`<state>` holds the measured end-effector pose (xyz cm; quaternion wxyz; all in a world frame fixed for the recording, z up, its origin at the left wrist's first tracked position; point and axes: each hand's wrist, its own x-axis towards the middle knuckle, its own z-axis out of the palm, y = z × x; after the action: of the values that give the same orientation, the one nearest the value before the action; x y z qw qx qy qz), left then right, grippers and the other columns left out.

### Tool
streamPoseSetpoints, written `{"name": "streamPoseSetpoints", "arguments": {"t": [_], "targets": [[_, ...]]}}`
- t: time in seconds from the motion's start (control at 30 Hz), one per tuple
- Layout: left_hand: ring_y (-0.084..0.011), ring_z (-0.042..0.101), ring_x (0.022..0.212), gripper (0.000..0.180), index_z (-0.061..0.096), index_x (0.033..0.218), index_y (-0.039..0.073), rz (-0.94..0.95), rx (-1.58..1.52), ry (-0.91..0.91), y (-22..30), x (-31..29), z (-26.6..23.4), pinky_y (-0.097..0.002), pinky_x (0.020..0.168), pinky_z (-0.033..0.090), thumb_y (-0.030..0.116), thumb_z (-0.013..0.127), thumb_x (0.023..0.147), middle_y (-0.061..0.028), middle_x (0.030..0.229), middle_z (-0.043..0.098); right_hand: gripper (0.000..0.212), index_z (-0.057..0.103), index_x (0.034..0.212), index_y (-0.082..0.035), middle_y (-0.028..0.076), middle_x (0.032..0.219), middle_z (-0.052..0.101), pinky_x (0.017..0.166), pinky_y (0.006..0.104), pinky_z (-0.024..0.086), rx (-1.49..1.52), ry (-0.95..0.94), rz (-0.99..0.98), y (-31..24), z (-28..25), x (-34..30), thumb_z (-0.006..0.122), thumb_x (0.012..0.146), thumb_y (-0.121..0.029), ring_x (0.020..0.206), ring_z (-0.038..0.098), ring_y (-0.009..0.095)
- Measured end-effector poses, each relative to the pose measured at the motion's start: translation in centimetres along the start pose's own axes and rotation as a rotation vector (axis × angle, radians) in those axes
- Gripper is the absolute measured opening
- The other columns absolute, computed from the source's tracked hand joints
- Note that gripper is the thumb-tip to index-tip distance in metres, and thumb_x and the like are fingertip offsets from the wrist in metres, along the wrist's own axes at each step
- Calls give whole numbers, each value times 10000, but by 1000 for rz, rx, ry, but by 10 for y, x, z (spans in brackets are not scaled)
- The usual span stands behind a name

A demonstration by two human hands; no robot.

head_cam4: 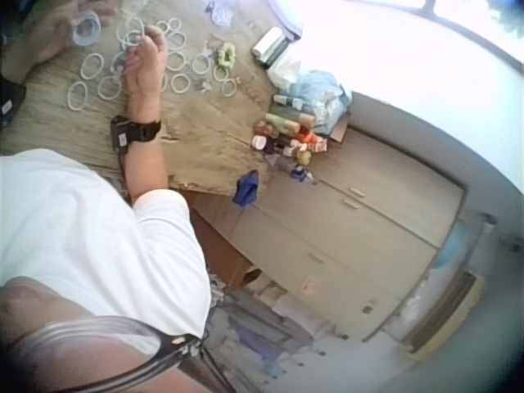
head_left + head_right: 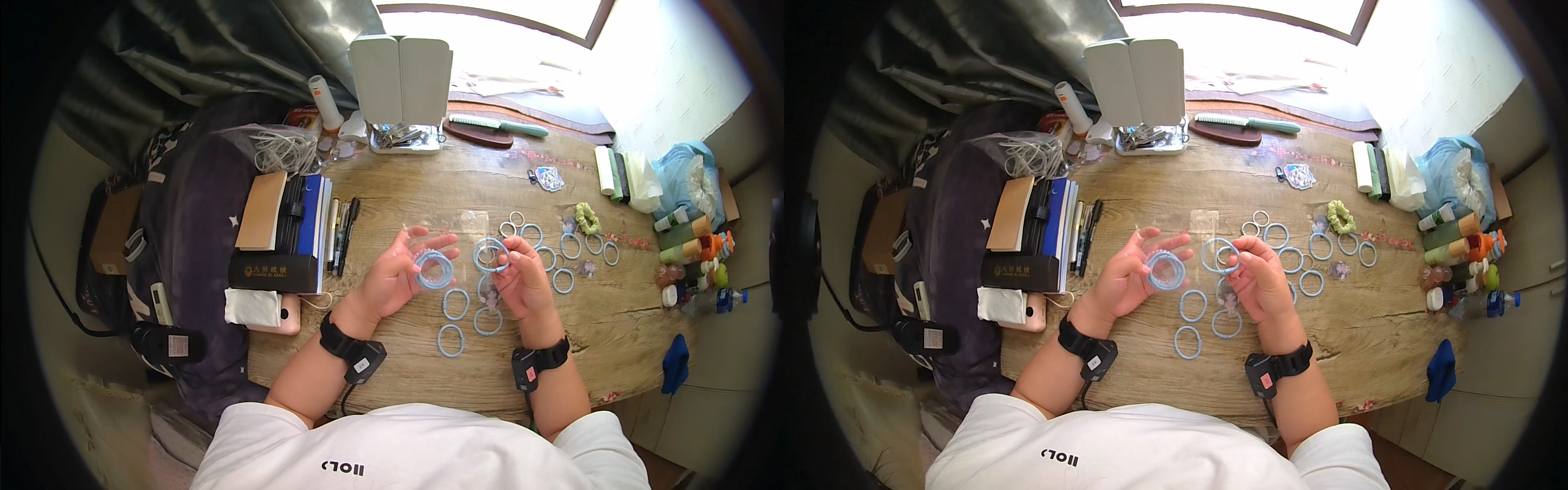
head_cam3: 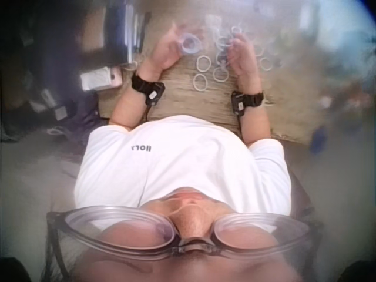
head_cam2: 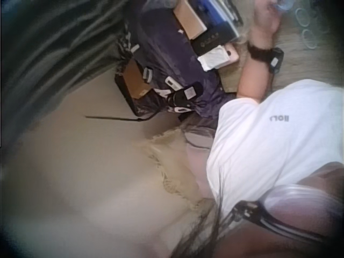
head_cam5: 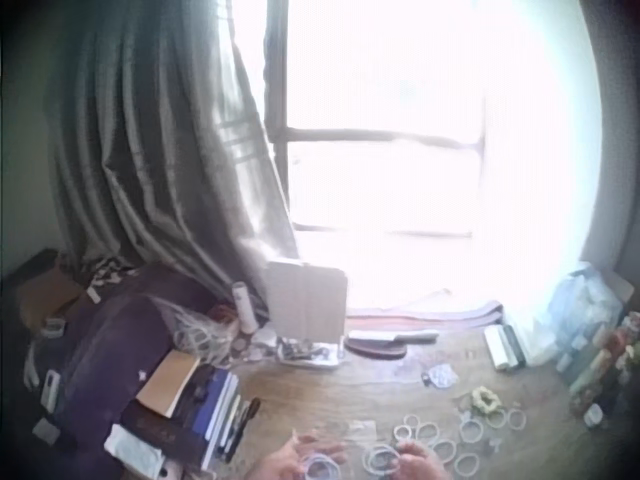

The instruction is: The person folds a black plastic bag, moves a green tube and a white tissue, handles a comb and a brown box, and sorts blue hair ties and small clips on a desk.

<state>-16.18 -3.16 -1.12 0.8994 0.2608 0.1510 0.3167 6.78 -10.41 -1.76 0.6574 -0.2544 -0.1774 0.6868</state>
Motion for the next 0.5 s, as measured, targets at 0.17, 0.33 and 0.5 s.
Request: {"name": "streamPoseSetpoints", "arguments": {"t": [0.17,0.33,0.5], "targets": [[-377,348,1344,639,306,1301,146,-55,5,-51,0,-1,5,-635,1010,385,-64,402,706,-230,1456,312,160,581,1021,-33,40,866,660,583,180,456,-211,8,13,8,-7,1,623,868,-46,679,586,54],[-394,353,1342,691,247,1323,145,-92,89,5,2,-1,14,-616,1004,402,-83,381,685,-237,1458,308,155,595,978,-26,43,898,650,700,220,499,-385,-10,86,9,-5,-2,660,839,-2,845,653,122],[-385,418,1302,697,219,1335,145,-109,140,-12,0,-1,14,-506,1032,417,-96,372,699,-241,1453,315,160,606,980,-7,61,953,664,766,237,517,-600,-16,104,9,4,-3,673,836,7,883,659,135]]}}
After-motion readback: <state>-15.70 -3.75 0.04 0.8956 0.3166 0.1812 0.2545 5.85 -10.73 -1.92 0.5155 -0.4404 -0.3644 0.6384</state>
